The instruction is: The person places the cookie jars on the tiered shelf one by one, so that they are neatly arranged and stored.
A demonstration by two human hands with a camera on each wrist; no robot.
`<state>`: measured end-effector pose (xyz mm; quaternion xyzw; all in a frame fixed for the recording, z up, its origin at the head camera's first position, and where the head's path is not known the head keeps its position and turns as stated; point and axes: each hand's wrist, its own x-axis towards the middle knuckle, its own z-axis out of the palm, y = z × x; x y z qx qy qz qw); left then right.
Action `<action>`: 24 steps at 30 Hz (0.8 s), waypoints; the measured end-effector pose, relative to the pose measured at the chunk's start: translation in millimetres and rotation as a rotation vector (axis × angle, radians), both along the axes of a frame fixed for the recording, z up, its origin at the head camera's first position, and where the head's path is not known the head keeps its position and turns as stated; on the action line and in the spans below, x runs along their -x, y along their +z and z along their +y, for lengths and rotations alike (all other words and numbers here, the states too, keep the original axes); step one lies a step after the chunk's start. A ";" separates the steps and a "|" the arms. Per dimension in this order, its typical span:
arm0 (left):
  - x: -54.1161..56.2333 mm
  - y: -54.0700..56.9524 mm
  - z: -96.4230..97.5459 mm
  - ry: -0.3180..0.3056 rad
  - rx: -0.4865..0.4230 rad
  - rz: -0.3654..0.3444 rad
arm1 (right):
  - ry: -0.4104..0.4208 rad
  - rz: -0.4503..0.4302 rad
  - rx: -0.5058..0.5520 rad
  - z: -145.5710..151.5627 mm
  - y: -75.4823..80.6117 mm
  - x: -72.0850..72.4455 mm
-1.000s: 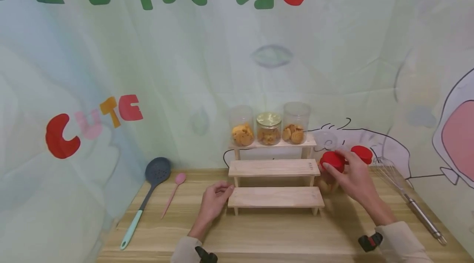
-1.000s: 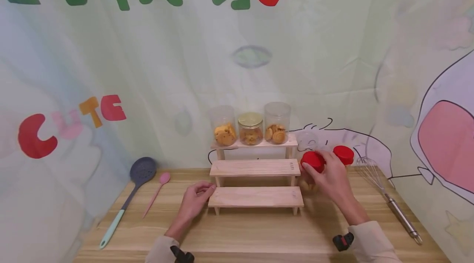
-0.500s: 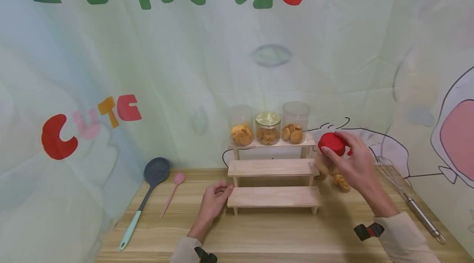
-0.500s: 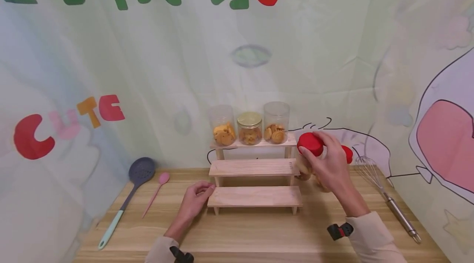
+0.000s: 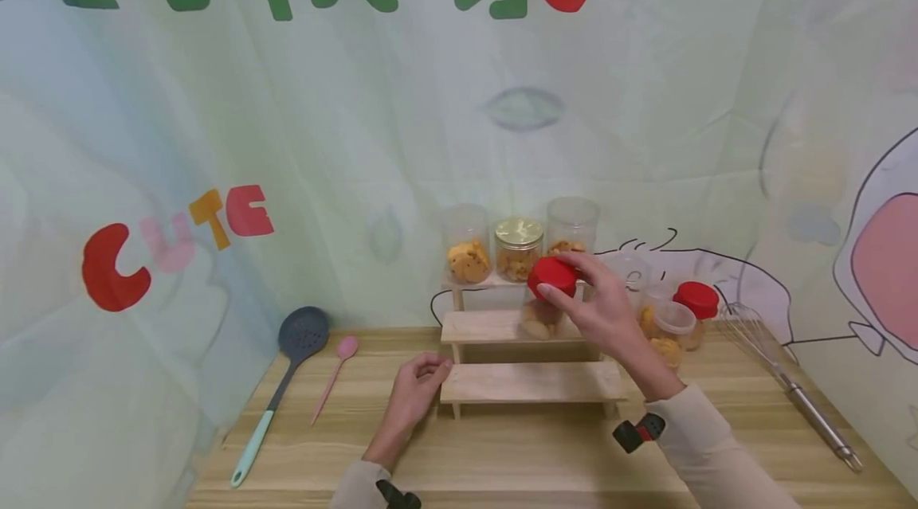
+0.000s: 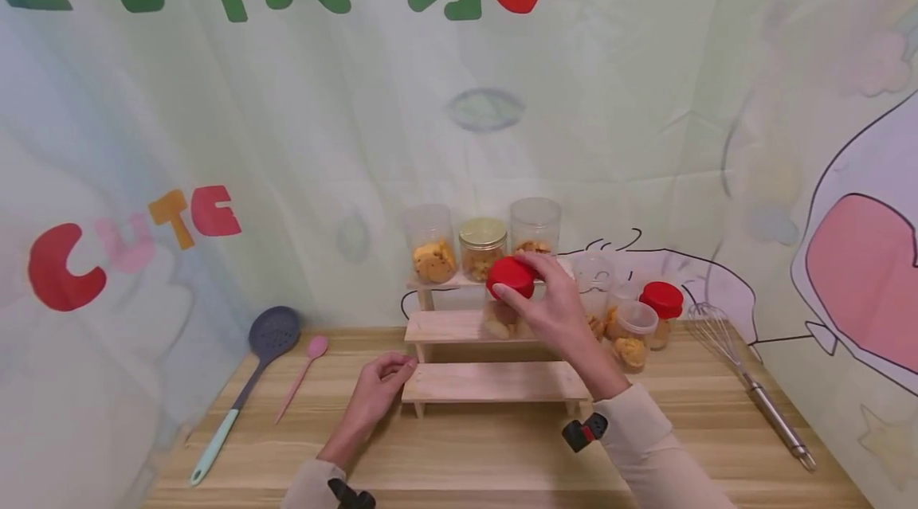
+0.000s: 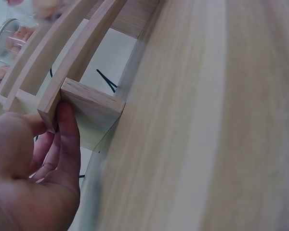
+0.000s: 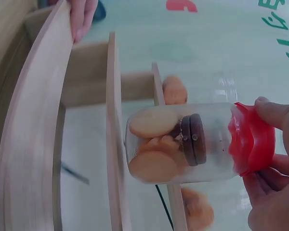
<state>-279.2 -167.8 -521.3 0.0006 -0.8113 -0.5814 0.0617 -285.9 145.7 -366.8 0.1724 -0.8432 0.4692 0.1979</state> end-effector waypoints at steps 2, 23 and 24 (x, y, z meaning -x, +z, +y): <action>0.4 -0.5 -0.6 -0.003 0.002 0.006 | 0.029 -0.003 0.021 -13.6 -0.1 3.0; -0.4 -3.3 -0.9 0.004 -0.031 0.026 | 0.124 0.065 0.014 -82.4 -8.7 33.9; -0.2 -3.1 -1.0 0.004 -0.034 0.027 | 0.117 0.072 0.012 -83.1 -8.7 34.3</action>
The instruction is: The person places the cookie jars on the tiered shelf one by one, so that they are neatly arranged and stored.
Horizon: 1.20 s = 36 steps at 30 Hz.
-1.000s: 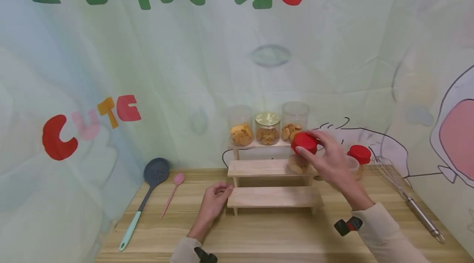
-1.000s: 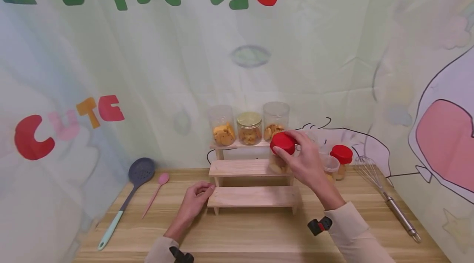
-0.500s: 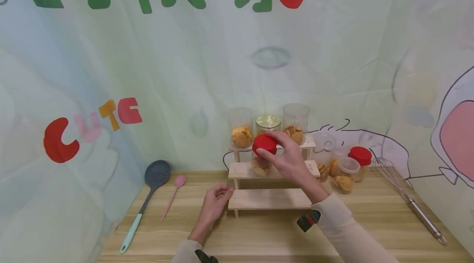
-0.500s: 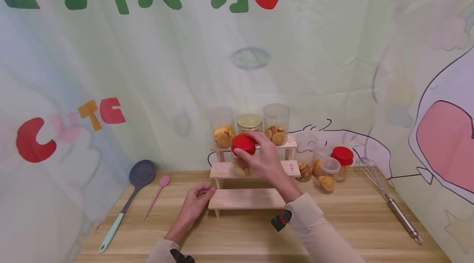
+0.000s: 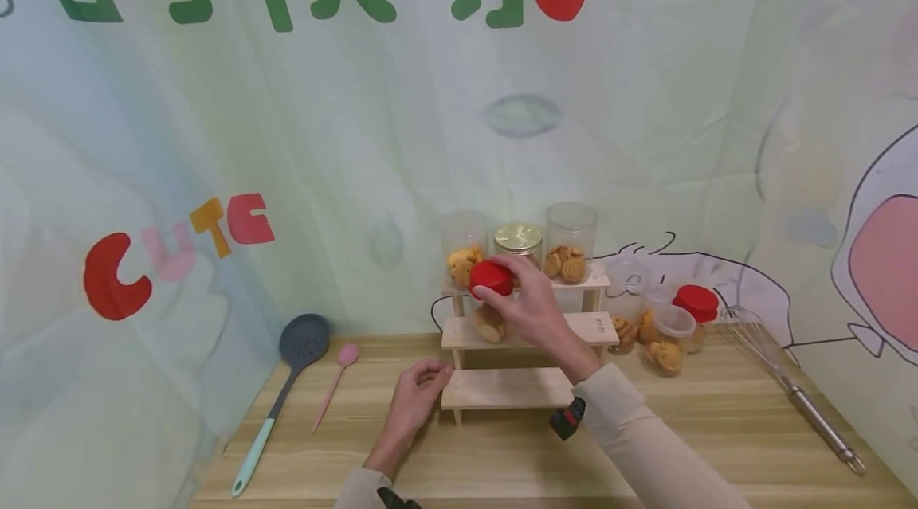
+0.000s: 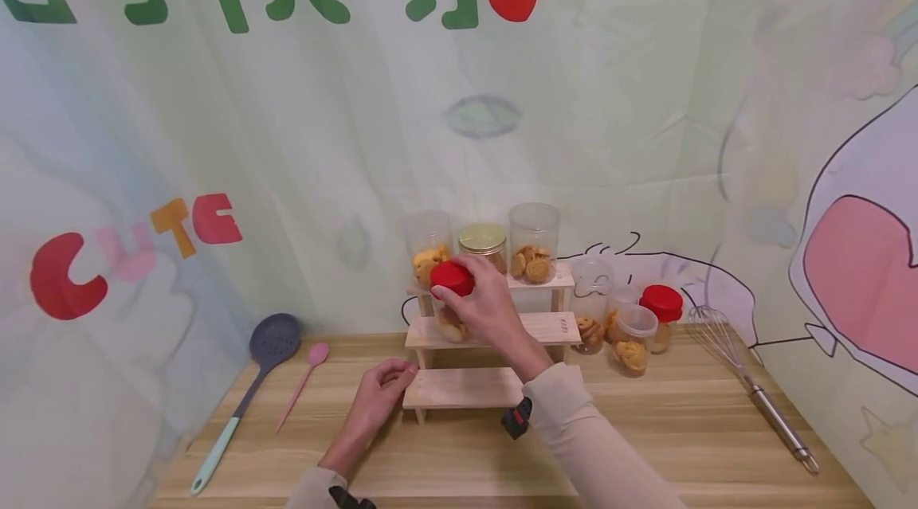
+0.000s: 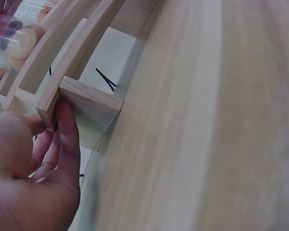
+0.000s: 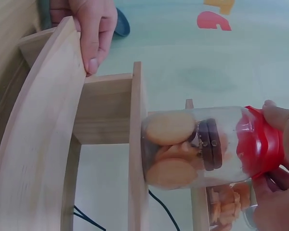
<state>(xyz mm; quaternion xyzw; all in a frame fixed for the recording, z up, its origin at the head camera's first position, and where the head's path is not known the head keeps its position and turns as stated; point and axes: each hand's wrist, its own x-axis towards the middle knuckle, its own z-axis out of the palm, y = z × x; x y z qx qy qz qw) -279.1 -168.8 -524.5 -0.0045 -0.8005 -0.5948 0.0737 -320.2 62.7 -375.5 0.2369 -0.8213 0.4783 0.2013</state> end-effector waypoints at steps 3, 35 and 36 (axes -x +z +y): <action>0.4 -0.8 0.3 0.001 -0.001 -0.006 | -0.016 0.017 -0.002 -0.2 -0.8 -0.2; 0.7 -2.7 -2.8 -0.009 0.014 -0.027 | -0.345 0.112 -0.079 178.0 -66.5 -26.4; 0.9 -2.2 -2.4 -0.008 0.015 -0.027 | -0.371 0.120 -0.088 186.2 -67.0 -27.5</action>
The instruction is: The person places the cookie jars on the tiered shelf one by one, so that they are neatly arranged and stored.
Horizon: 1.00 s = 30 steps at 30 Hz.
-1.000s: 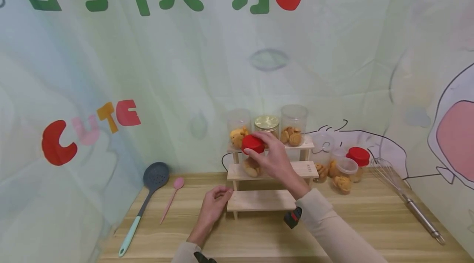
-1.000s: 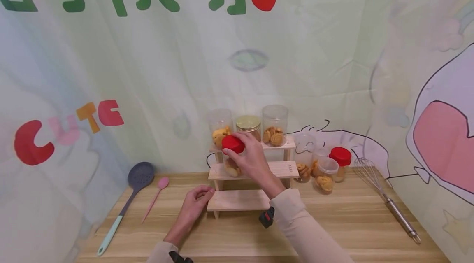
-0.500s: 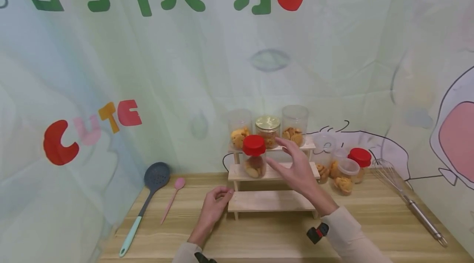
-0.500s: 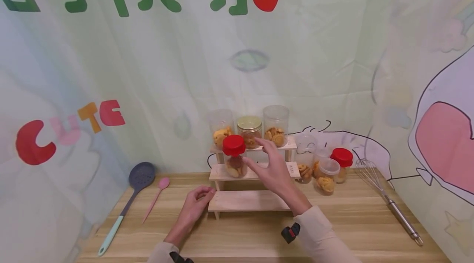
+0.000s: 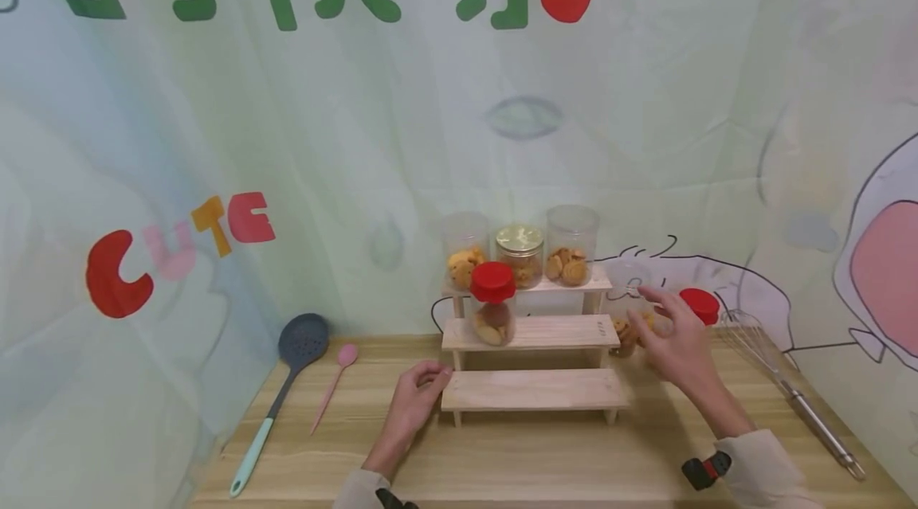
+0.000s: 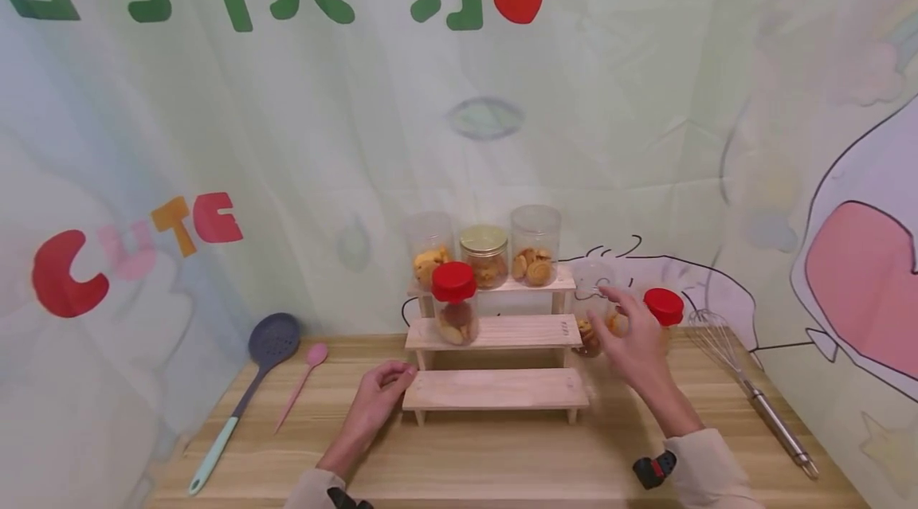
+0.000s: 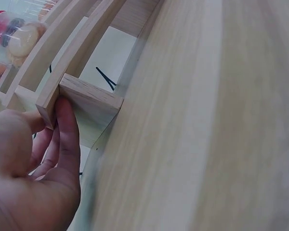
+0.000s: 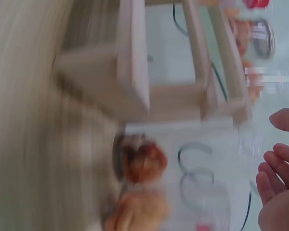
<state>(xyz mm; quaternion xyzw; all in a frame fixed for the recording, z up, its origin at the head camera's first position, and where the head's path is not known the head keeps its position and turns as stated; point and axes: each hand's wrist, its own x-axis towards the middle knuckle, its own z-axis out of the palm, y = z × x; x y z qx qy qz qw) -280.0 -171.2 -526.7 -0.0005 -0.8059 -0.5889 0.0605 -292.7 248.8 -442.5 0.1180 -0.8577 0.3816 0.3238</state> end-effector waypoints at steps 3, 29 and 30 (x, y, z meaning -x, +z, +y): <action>0.0 -0.2 0.5 -0.002 0.009 0.011 | -0.077 -0.012 -0.015 20.9 -3.0 -4.8; -1.2 -0.7 0.4 -0.009 -0.026 0.011 | -0.134 -0.383 0.065 52.0 -39.1 3.3; -0.9 -0.9 0.2 -0.008 -0.028 0.009 | -0.134 -0.379 0.066 51.9 -39.9 3.7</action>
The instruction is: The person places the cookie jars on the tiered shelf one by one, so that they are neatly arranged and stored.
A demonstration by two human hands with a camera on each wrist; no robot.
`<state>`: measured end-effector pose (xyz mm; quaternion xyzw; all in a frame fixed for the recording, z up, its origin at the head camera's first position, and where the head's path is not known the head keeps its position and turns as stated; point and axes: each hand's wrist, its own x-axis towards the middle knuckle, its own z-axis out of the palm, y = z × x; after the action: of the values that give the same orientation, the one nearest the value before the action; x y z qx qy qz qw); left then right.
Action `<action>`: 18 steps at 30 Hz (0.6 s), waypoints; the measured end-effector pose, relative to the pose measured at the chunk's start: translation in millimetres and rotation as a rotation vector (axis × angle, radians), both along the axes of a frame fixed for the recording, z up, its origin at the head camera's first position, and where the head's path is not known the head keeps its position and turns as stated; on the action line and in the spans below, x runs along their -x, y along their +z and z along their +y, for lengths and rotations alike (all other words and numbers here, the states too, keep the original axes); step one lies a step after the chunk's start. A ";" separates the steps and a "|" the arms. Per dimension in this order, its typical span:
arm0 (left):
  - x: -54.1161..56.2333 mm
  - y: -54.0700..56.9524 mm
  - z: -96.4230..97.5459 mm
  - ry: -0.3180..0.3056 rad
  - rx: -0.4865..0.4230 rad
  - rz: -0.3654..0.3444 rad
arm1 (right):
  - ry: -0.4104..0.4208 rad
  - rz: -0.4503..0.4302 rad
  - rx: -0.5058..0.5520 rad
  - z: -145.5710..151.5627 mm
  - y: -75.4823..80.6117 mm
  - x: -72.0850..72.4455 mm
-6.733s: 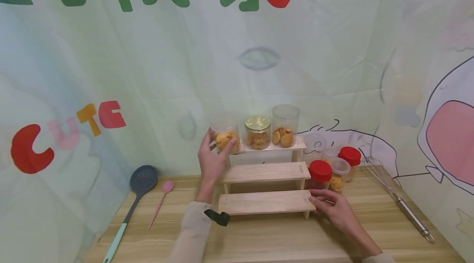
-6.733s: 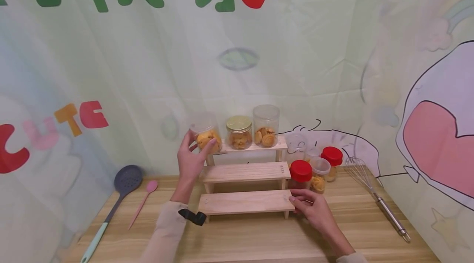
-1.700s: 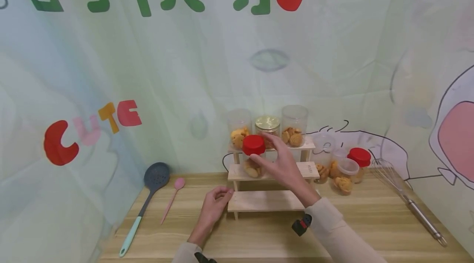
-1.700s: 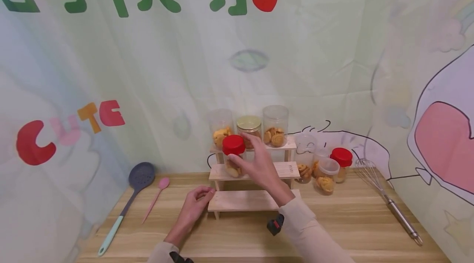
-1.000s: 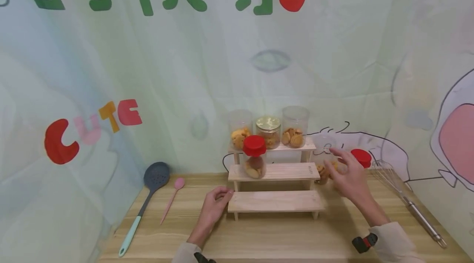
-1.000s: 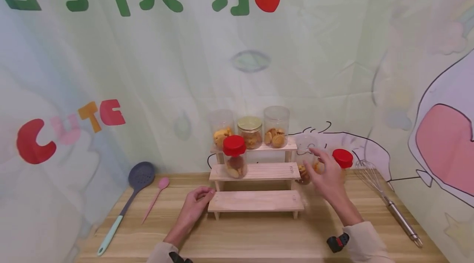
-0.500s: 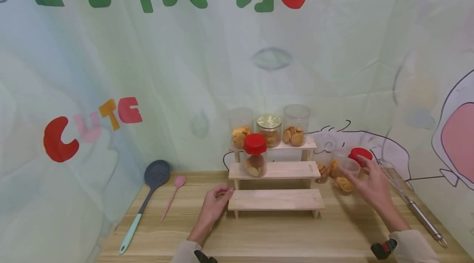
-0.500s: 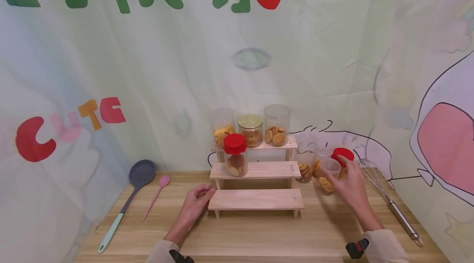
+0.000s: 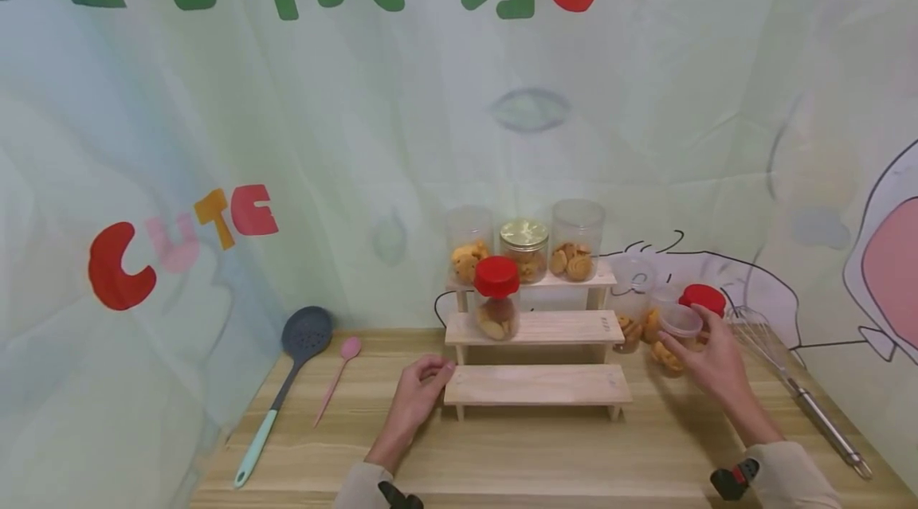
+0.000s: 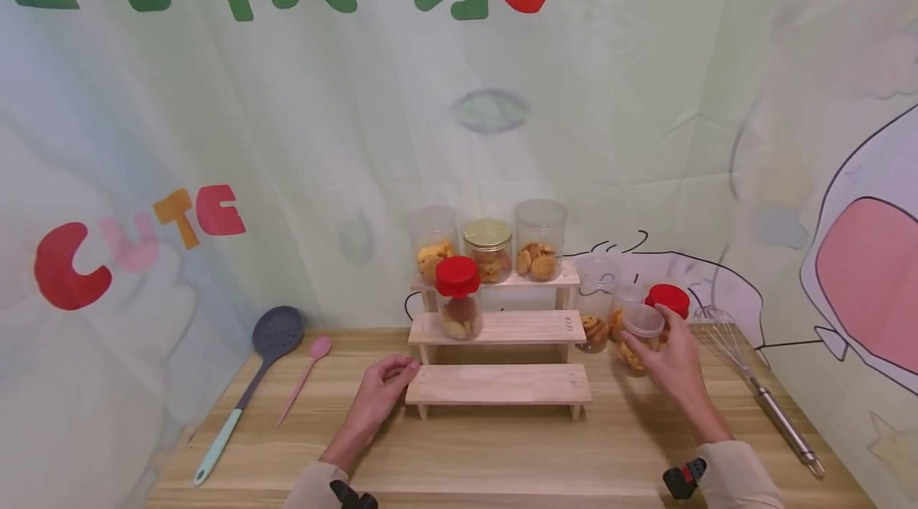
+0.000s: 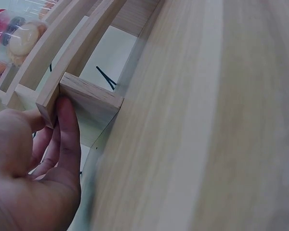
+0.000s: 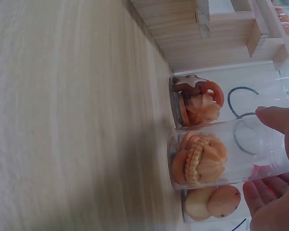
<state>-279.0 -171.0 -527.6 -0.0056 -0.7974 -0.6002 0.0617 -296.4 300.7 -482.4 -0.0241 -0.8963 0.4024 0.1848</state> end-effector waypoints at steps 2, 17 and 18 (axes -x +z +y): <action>0.4 0.2 0.1 0.000 -0.006 -0.002 | -0.003 0.008 0.000 -0.6 -0.9 -0.3; -0.4 2.0 0.6 0.005 -0.018 -0.015 | 0.016 0.013 -0.002 -1.8 -4.1 -8.0; -0.4 2.0 0.7 0.004 -0.015 -0.014 | 0.017 0.008 0.002 -1.8 -4.9 -8.7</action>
<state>-278.6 -170.4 -525.6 0.0009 -0.7933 -0.6061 0.0573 -287.7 298.9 -487.2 -0.0149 -0.8954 0.4048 0.1851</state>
